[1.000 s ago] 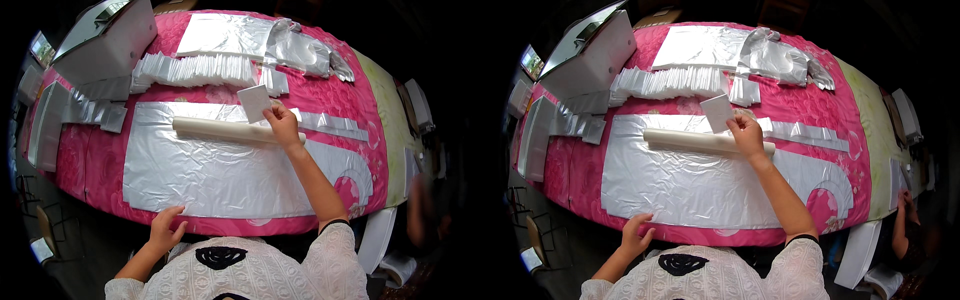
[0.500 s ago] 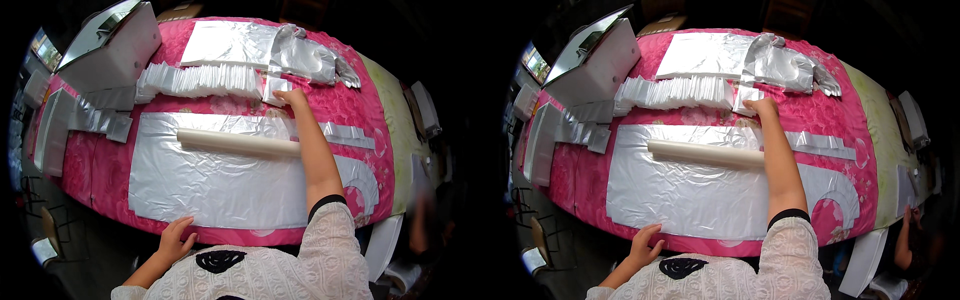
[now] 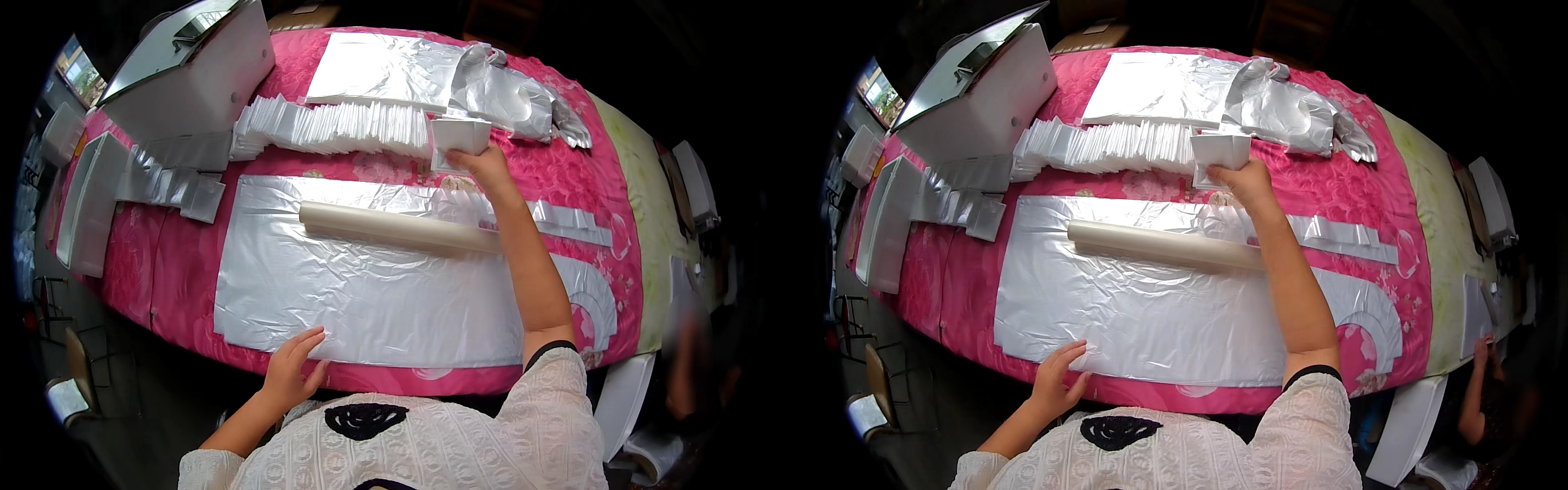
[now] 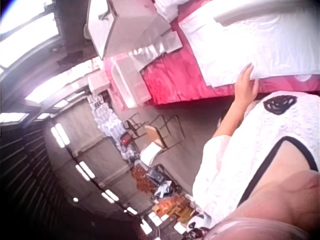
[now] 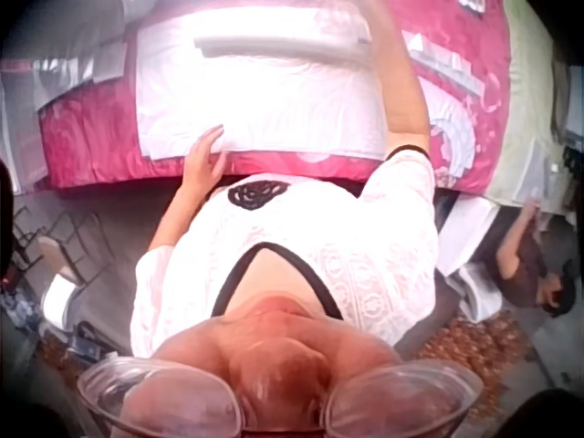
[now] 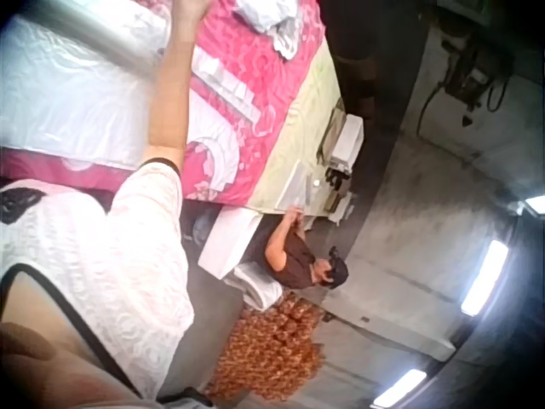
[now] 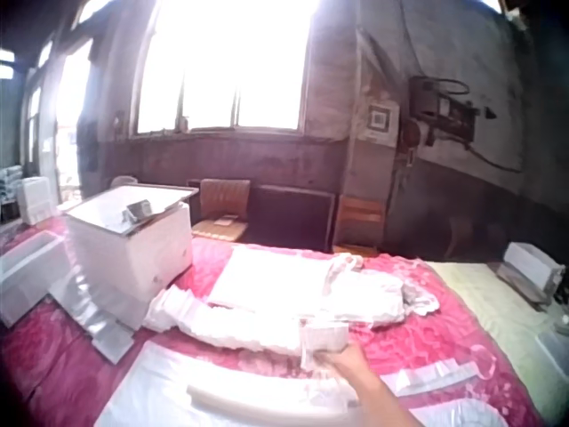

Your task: The person wraps small white rectangular items in clear plastic film. They unroll the film, place an item on it, fold the film over the item, and place the wrapped unit into a growing stack on the table.

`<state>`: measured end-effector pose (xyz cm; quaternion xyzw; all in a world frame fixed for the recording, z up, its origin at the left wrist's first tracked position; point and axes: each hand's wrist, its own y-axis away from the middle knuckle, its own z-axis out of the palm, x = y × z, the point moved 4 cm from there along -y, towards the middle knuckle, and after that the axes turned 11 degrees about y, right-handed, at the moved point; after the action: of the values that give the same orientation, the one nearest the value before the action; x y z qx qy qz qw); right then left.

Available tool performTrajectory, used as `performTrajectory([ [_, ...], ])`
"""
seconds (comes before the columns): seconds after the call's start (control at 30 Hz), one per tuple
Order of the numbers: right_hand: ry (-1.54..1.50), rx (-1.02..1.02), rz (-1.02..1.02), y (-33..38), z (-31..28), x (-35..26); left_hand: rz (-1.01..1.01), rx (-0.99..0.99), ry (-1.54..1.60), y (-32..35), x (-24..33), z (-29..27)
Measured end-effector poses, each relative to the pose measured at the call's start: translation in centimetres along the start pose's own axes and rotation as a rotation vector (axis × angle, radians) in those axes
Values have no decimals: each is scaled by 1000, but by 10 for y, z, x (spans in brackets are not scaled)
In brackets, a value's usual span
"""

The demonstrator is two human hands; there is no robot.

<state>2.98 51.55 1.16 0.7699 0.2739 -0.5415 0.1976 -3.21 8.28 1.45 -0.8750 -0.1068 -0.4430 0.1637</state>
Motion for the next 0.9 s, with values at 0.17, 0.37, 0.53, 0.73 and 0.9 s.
performTrajectory([
  [0.17, -65, -239, -214, 149, 68, -44, -22, 107, 299, -44, -3, 20],
  [0.37, 131, -211, -149, 220, 108, 5, 69, 118, 528, -67, -17, 71],
  [0.53, 92, -183, -263, 238, 117, 4, 106, 220, 557, -60, -17, 93],
  [0.73, 279, -183, -327, 235, 103, 1, 113, 185, 383, -61, -19, 95],
  [0.9, 338, -223, -380, 231, 96, 6, 183, 132, 269, -65, -12, 93],
])
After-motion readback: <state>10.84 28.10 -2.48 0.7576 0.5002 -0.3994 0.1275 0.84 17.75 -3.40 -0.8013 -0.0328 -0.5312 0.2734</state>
